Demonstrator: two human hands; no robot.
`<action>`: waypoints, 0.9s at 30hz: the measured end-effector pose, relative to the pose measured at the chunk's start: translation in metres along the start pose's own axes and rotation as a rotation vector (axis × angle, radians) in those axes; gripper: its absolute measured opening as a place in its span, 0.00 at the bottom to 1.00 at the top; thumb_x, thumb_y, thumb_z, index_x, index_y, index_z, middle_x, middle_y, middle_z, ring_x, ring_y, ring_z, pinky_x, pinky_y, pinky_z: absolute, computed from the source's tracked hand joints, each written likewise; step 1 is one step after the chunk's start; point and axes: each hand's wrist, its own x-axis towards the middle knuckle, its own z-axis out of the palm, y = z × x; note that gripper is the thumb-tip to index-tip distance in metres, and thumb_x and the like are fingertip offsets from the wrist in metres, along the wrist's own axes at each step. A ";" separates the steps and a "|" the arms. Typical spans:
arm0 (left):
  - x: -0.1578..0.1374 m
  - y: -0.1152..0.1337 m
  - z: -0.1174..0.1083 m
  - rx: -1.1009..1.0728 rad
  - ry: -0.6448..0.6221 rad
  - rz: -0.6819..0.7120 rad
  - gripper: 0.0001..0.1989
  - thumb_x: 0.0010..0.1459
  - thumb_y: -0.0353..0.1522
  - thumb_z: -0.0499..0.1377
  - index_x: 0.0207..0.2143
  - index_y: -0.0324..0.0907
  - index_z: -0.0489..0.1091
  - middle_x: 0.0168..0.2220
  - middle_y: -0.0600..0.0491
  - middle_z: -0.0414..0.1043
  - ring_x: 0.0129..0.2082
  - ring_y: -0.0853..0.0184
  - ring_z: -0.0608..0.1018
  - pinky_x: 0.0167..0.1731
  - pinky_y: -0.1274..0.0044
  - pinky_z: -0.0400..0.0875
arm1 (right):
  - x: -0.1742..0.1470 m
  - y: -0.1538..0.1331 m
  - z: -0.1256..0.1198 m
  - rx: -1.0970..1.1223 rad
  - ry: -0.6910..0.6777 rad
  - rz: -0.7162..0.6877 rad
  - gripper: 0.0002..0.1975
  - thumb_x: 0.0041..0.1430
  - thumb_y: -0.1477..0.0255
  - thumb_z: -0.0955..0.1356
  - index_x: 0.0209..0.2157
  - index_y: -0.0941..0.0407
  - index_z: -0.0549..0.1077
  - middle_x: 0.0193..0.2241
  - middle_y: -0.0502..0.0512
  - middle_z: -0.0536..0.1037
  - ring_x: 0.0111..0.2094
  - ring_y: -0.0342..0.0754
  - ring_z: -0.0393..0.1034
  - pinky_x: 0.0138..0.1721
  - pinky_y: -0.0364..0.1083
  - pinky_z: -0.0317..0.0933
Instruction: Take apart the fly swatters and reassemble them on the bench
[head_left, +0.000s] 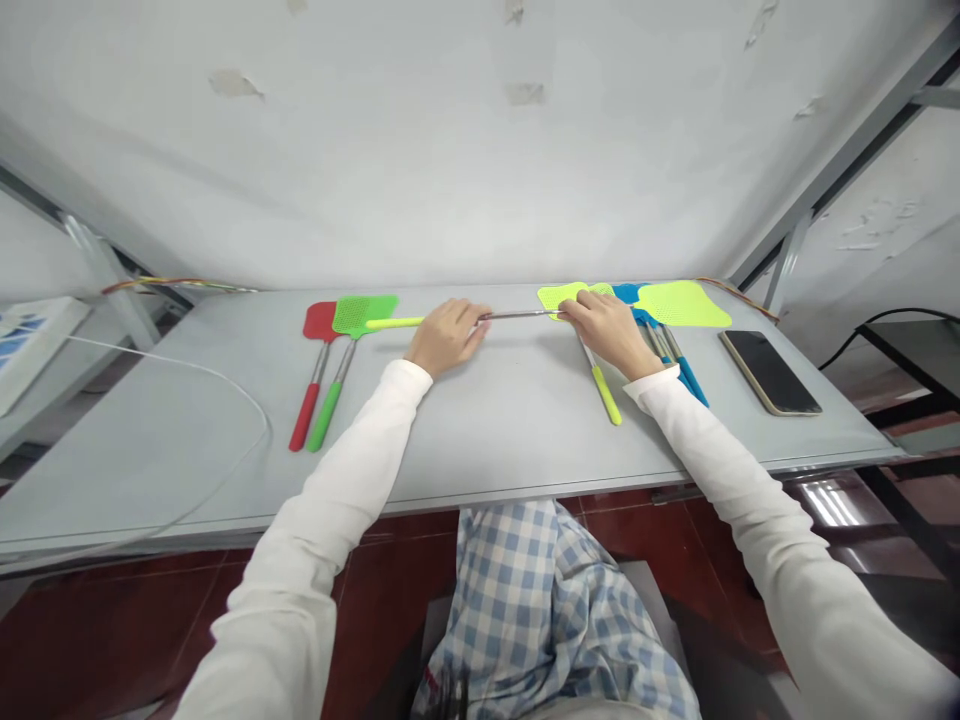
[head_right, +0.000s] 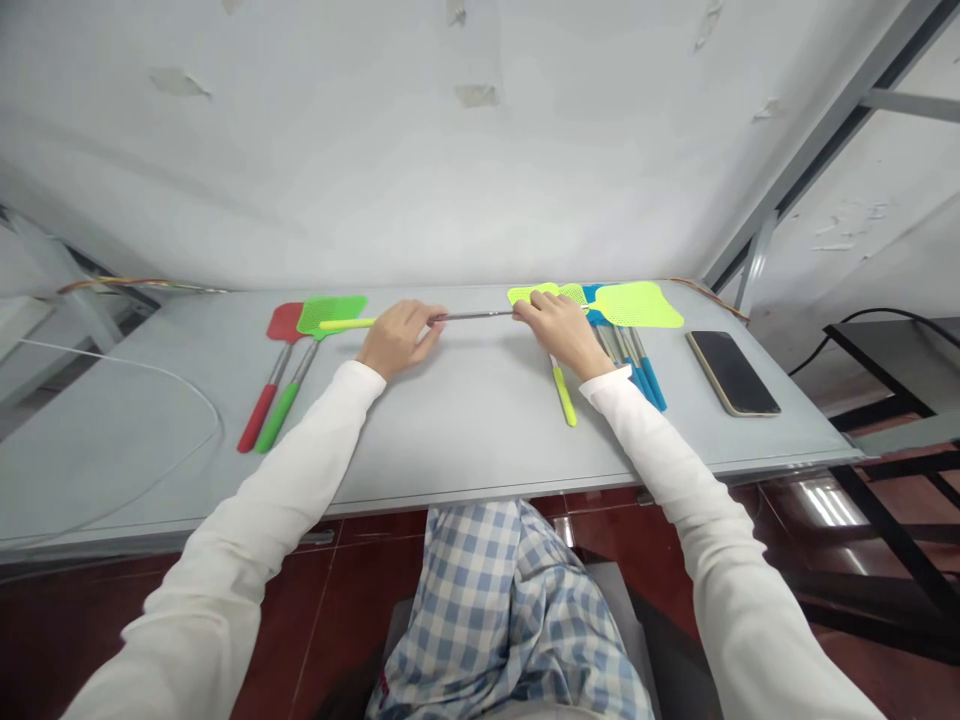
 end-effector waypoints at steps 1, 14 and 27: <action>0.000 0.001 0.000 0.007 -0.031 -0.005 0.23 0.67 0.43 0.42 0.44 0.41 0.72 0.33 0.46 0.75 0.32 0.63 0.75 0.31 0.73 0.63 | -0.001 -0.002 -0.001 0.018 -0.008 -0.020 0.15 0.69 0.67 0.57 0.38 0.55 0.72 0.31 0.57 0.73 0.32 0.49 0.63 0.32 0.47 0.47; -0.015 -0.036 -0.020 0.176 -0.192 -0.204 0.28 0.65 0.49 0.40 0.35 0.46 0.74 0.26 0.49 0.74 0.24 0.65 0.72 0.23 0.73 0.49 | -0.013 0.053 -0.002 0.039 0.044 0.026 0.15 0.64 0.75 0.57 0.33 0.54 0.74 0.26 0.56 0.71 0.31 0.50 0.62 0.34 0.48 0.48; -0.030 -0.066 -0.042 0.138 -0.192 -0.464 0.22 0.62 0.47 0.45 0.30 0.45 0.72 0.24 0.52 0.70 0.27 0.65 0.71 0.27 0.75 0.50 | -0.047 0.133 -0.014 -0.165 0.120 0.337 0.17 0.67 0.66 0.56 0.38 0.54 0.74 0.33 0.59 0.73 0.38 0.53 0.63 0.43 0.51 0.52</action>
